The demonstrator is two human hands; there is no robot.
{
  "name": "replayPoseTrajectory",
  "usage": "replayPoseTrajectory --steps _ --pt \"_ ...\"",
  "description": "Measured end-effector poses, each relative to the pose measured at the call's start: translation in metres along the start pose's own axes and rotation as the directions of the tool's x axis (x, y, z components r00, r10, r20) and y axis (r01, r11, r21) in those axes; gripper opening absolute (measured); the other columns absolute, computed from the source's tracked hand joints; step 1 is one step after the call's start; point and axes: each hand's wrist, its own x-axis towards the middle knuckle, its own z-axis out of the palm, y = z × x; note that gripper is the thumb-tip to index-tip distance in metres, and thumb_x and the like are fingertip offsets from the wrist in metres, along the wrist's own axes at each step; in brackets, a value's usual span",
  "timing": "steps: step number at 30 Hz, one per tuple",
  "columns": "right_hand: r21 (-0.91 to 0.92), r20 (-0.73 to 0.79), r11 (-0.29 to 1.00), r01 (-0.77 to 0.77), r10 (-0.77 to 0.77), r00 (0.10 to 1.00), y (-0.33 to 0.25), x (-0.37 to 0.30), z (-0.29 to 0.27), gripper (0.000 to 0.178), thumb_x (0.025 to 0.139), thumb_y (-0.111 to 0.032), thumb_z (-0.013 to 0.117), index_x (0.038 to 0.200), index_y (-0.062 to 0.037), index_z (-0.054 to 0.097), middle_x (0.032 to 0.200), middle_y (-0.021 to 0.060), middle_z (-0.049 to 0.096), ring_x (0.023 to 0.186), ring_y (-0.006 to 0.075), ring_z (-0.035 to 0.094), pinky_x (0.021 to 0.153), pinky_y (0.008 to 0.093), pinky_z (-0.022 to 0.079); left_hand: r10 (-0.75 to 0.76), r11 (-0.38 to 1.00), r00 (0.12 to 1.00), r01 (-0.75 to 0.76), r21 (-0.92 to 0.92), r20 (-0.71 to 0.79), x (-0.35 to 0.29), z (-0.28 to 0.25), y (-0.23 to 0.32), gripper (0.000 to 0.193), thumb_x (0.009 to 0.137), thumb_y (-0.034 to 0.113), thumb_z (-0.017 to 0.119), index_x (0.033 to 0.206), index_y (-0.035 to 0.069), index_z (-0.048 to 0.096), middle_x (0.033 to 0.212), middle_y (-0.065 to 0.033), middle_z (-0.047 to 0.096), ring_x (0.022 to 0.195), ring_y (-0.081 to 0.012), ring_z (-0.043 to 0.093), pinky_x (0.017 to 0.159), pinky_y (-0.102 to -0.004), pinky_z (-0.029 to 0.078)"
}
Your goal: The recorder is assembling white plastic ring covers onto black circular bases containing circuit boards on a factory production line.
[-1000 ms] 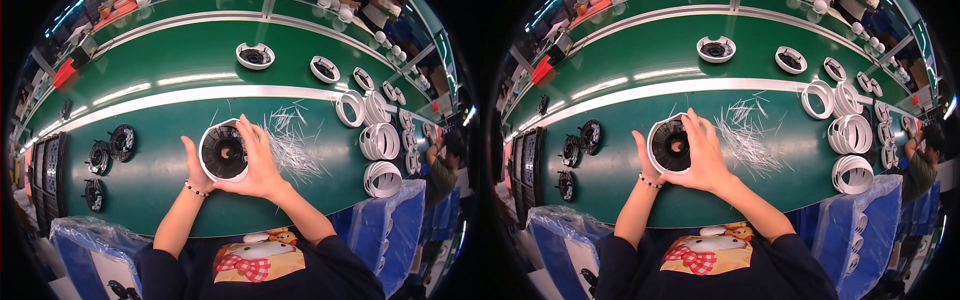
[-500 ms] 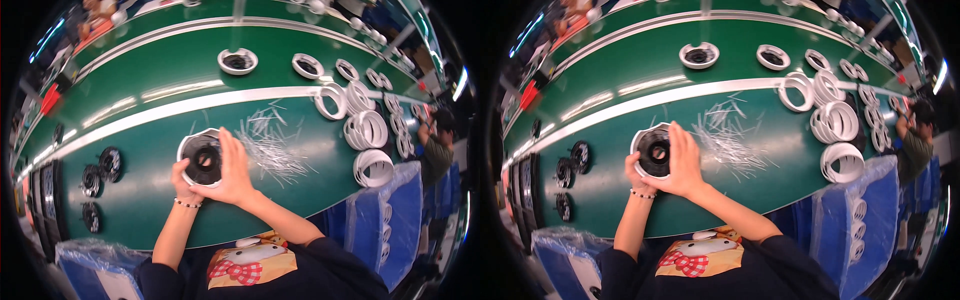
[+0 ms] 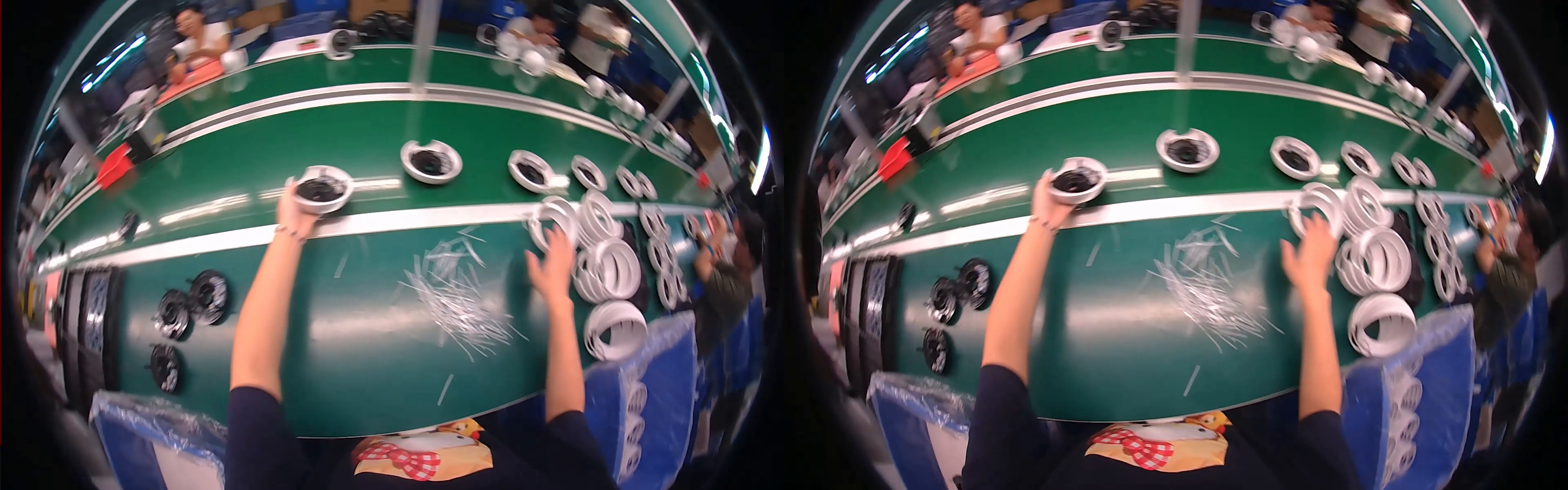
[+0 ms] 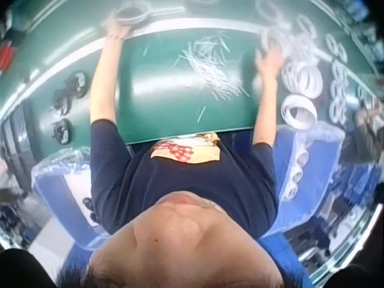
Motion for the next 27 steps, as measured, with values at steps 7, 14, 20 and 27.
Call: replayPoseTrajectory --steps 7,14,20,27 --pt "-0.075 0.208 0.988 -0.135 0.148 0.967 0.06 -0.013 0.023 0.019 0.076 -0.013 0.054 0.093 -0.0065 0.058 0.09 0.0118 0.059 0.087 0.0298 0.054 0.092 0.0523 0.026 0.445 0.673 0.832 -0.066 0.737 -0.331 0.051 -0.029 -0.007 0.065 0.074 0.037 0.06 0.12 -0.002 0.036 0.111 -0.0199 0.051 0.105 -0.0268 0.049 0.088 -0.0336 0.038" --pt "0.162 -0.001 0.983 -0.086 0.087 0.996 0.053 -0.002 0.018 0.012 0.075 -0.014 0.06 0.081 -0.0029 0.06 0.066 0.0124 0.061 0.06 0.0233 0.06 0.087 0.0363 0.038 0.236 -0.502 0.966 0.026 0.865 0.108 -0.11 -0.096 0.166 0.055 0.068 0.012 0.055 0.12 0.006 0.038 0.104 -0.02 0.055 0.096 -0.0344 0.053 0.084 -0.038 0.042" --pt "0.298 0.12 0.9 -0.319 0.296 0.948 0.056 0.006 0.03 0.019 0.072 -0.018 0.066 0.072 0.0002 0.059 0.06 0.0104 0.06 0.052 0.0161 0.057 0.052 0.0261 0.043 0.112 -0.672 0.966 0.245 0.699 -0.231 -0.182 -0.113 0.178 0.054 0.062 0.023 0.069 0.11 0.008 0.051 0.1 -0.0145 0.058 0.097 -0.031 0.053 0.088 -0.0368 0.04" --pt "0.233 -0.285 0.972 -0.035 0.103 0.953 0.037 0.014 -0.01 0.012 0.072 -0.013 0.065 0.07 -0.0024 0.061 0.063 0.0085 0.06 0.054 0.0193 0.057 0.052 0.0267 0.043 0.332 -0.457 0.943 0.147 0.877 0.014 -0.173 -0.079 0.164 0.04 0.064 0.022 0.069 0.099 0.008 0.056 0.087 -0.0115 0.062 0.082 -0.0263 0.059 0.079 -0.0339 0.044"
